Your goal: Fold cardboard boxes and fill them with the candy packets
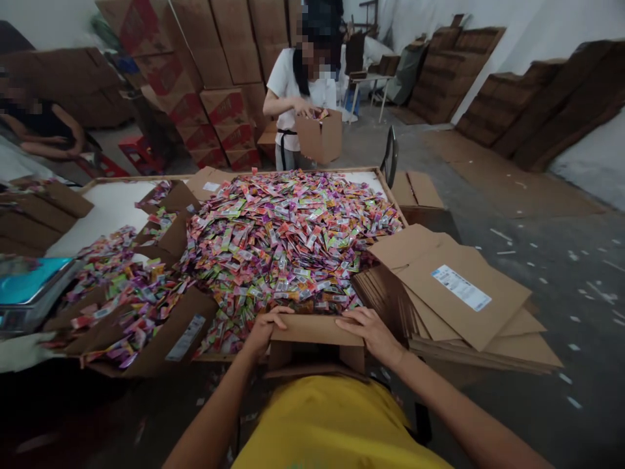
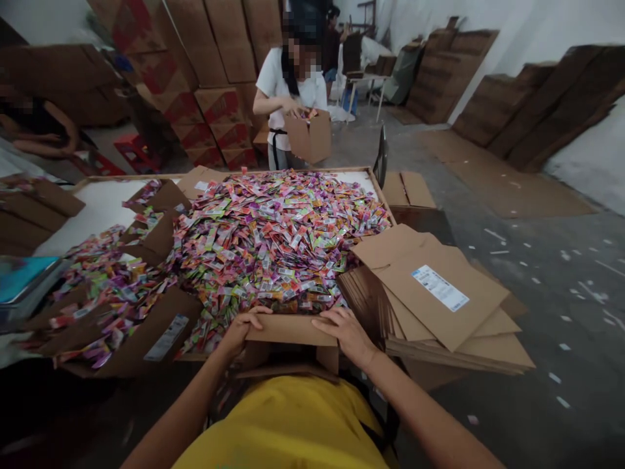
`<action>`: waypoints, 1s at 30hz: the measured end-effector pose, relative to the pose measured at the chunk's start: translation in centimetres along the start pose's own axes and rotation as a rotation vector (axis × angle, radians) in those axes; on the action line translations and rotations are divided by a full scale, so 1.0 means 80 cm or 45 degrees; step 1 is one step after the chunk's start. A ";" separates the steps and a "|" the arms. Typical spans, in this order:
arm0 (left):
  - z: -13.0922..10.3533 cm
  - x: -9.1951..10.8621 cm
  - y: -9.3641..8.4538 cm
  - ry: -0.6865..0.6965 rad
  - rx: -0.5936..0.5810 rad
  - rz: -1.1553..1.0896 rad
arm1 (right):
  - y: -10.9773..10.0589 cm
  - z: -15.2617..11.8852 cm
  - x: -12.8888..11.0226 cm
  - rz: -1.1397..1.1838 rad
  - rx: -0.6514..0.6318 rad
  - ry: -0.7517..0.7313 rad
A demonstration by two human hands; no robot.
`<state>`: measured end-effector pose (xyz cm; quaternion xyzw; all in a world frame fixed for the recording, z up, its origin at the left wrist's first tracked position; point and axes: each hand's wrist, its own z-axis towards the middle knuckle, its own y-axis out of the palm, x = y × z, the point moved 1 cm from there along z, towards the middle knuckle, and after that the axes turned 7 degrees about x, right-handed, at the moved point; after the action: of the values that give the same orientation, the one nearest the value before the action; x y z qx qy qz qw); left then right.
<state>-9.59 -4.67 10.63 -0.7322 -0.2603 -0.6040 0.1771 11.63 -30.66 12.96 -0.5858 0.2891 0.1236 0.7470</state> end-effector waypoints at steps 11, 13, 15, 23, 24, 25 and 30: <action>-0.034 0.100 0.003 -0.080 -0.834 1.432 | -0.053 0.027 -0.071 -0.086 -0.699 0.316; -0.042 0.099 0.016 -0.044 -0.769 1.543 | -0.050 0.029 -0.074 -0.109 -0.644 0.322; -0.042 0.097 0.025 0.051 -0.625 1.592 | -0.048 0.032 -0.069 -0.074 -0.568 0.329; -0.010 0.095 0.024 0.407 -0.378 1.474 | -0.041 0.044 -0.038 0.184 -0.349 0.443; -0.004 0.090 0.021 0.431 -0.374 1.442 | -0.038 0.045 -0.037 0.183 -0.344 0.428; 0.000 0.083 0.019 0.462 -0.379 1.411 | -0.036 0.045 -0.038 0.170 -0.341 0.406; 0.007 0.052 0.022 0.553 -0.405 1.348 | -0.018 0.045 -0.044 0.093 -0.305 0.332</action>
<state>-7.54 -5.10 14.65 -0.6396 0.2762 -0.6011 0.3917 10.61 -27.12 16.65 -0.6707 0.3879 0.1072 0.6231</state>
